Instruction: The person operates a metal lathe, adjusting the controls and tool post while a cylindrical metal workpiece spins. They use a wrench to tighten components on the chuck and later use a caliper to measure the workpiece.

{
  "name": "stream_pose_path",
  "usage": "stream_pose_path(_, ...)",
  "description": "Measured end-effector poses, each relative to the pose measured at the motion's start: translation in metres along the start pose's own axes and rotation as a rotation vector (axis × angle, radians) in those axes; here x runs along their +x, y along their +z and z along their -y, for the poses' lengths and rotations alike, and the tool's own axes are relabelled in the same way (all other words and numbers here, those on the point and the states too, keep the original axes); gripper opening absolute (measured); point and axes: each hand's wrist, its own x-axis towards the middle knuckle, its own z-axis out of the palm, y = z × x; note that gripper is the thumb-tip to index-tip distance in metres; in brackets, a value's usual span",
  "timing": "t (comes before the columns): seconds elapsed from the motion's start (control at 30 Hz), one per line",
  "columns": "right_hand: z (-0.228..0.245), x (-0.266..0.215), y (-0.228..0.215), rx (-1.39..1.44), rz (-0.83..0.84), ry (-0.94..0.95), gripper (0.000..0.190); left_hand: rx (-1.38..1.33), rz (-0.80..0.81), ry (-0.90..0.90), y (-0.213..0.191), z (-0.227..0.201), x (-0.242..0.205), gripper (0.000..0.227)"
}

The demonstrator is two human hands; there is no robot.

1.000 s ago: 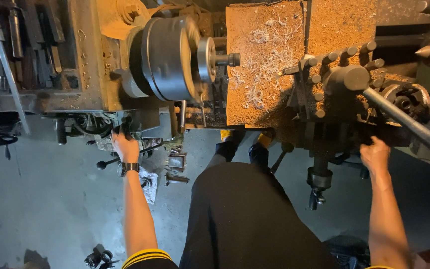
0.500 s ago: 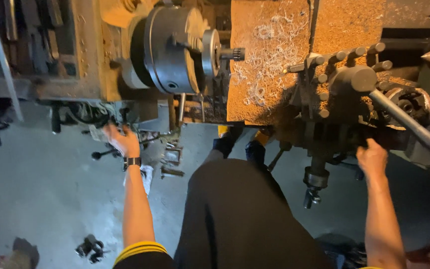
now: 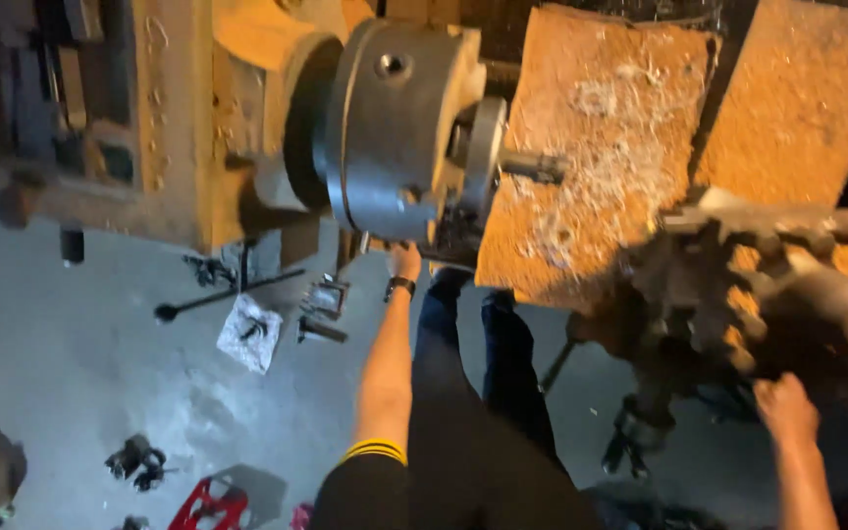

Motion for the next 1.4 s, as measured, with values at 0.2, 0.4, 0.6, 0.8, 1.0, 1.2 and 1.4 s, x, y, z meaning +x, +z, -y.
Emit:
stream_pose_path(0.2,-0.014,0.008,0.019,-0.016,-0.057,0.008,0.050,0.694,-0.153,0.372,0.021,0.014,0.006,0.026)
stream_pose_path(0.4,-0.008,-0.004,0.018,-0.112,-0.188,-0.063,0.032,-0.886,-0.405,-0.039,-0.085,0.059,-0.170,0.028)
stream_pose_path(0.6,0.008,-0.015,0.008,-0.264,-0.278,-0.236,0.018,-0.474,-0.728,0.562,-0.276,-0.060,-0.295,0.020)
stream_pose_path(0.8,0.035,-0.048,-0.011,-0.067,-0.305,-0.191,0.025,-0.532,-0.710,1.125,-0.372,-0.163,-0.280,0.014)
stream_pose_path(1.0,0.067,-0.066,-0.009,0.026,-0.299,-0.079,0.027,-0.769,-0.478,1.263,-0.418,-0.367,-0.253,0.018)
stream_pose_path(1.2,0.074,-0.094,-0.031,0.060,-0.302,-0.131,0.035,-0.526,-0.681,1.546,-0.390,-0.441,-0.204,0.032)
stream_pose_path(1.4,0.106,-0.165,-0.043,0.489,-0.845,-0.333,0.099,-0.304,-0.206,1.690,-0.377,-0.463,-0.178,0.033)
